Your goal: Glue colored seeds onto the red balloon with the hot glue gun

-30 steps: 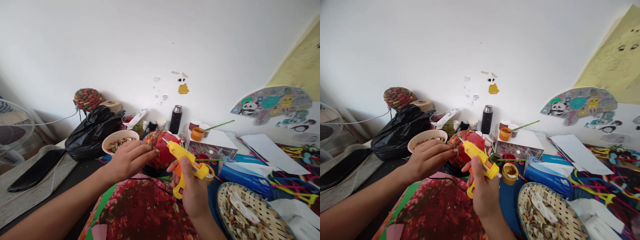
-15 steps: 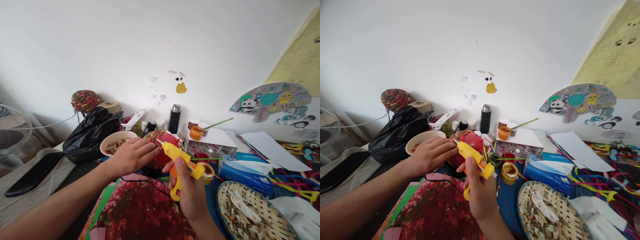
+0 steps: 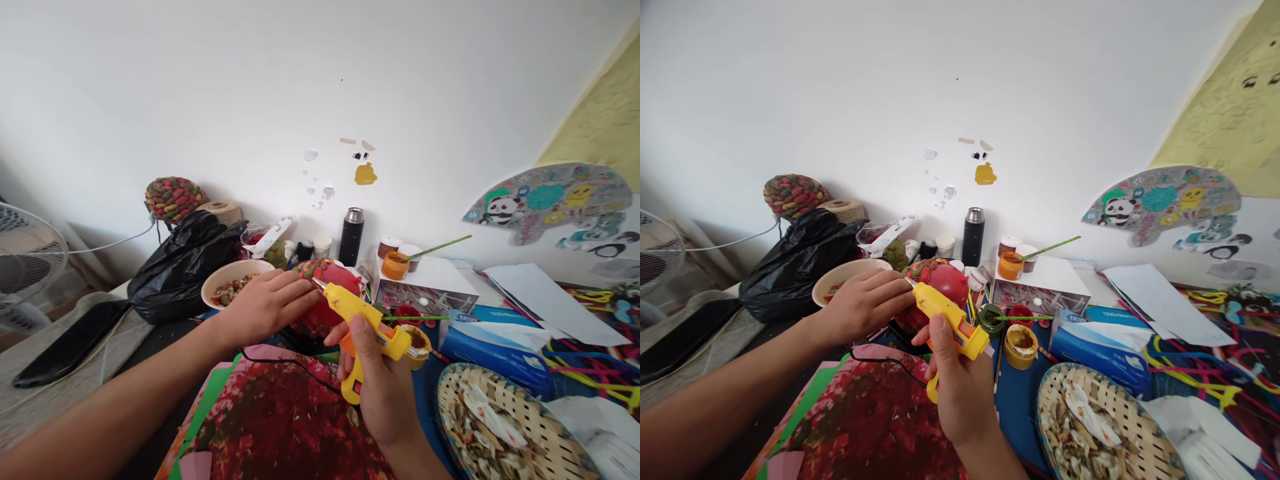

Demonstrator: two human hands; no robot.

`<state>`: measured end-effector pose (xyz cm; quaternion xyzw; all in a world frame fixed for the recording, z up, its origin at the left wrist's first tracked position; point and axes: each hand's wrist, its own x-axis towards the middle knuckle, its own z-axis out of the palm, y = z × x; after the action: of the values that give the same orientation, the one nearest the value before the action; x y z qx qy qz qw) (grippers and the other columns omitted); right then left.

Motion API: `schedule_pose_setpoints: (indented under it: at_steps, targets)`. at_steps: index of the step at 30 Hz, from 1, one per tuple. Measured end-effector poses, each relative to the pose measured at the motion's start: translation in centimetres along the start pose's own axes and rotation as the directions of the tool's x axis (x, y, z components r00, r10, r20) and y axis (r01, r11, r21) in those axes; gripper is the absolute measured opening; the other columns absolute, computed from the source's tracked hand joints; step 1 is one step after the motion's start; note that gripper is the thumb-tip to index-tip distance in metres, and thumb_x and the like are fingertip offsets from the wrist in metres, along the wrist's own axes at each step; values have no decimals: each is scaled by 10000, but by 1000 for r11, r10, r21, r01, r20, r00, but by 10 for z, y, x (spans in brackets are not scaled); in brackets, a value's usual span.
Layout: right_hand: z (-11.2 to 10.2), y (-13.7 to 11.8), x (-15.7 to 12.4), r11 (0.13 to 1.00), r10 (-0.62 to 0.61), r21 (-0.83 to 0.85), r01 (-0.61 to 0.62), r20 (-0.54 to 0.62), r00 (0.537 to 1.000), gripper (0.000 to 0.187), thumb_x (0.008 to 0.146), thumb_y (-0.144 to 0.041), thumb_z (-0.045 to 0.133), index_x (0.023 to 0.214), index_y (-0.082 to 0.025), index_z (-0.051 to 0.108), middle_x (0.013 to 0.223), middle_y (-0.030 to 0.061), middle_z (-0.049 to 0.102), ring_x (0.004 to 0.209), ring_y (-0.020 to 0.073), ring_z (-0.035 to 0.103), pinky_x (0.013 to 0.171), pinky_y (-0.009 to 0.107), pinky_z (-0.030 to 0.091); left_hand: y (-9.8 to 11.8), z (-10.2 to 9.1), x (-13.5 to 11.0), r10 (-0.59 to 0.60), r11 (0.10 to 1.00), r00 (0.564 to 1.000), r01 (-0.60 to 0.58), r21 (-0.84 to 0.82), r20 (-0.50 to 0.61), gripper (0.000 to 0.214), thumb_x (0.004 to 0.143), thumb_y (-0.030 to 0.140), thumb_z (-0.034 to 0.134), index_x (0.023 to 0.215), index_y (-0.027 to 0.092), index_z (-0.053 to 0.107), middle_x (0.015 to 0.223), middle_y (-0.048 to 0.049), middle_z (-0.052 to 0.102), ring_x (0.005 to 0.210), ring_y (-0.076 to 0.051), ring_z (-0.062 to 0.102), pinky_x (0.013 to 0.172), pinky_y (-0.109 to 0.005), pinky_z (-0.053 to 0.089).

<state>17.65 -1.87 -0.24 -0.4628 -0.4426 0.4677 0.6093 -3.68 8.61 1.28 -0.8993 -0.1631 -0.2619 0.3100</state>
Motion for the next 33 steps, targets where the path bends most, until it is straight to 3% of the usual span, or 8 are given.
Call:
schedule_pose_setpoints:
  at_steps: [13,25,33]
  targets:
    - [0,1,-1,999,29,-15,-28,37,999,739,911,-881,693,760,-168,812,550,-16,555,510,120,535,508,228,411,1,-4,8,-1,1000,999,0,14,33,302,1207,217,366,1160,183,663,900,-64,749,819,-232,658,704,-383,493]
    - [2,1,-2,1000,25,-16,-25,36,999,722,916,-866,695,753,-172,807,545,-12,557,510,132,535,498,228,405,2,-3,7,8,1000,997,-7,-25,71,299,1190,190,398,1116,175,687,859,-60,713,803,-234,646,657,-385,458]
    - [4,4,-3,1000,-2,-11,2,47,999,719,914,-857,711,748,-166,825,558,-12,551,508,130,516,485,237,391,6,3,6,-123,981,989,133,-139,81,206,1057,91,556,1001,208,716,1052,-95,769,949,-247,715,821,-369,589]
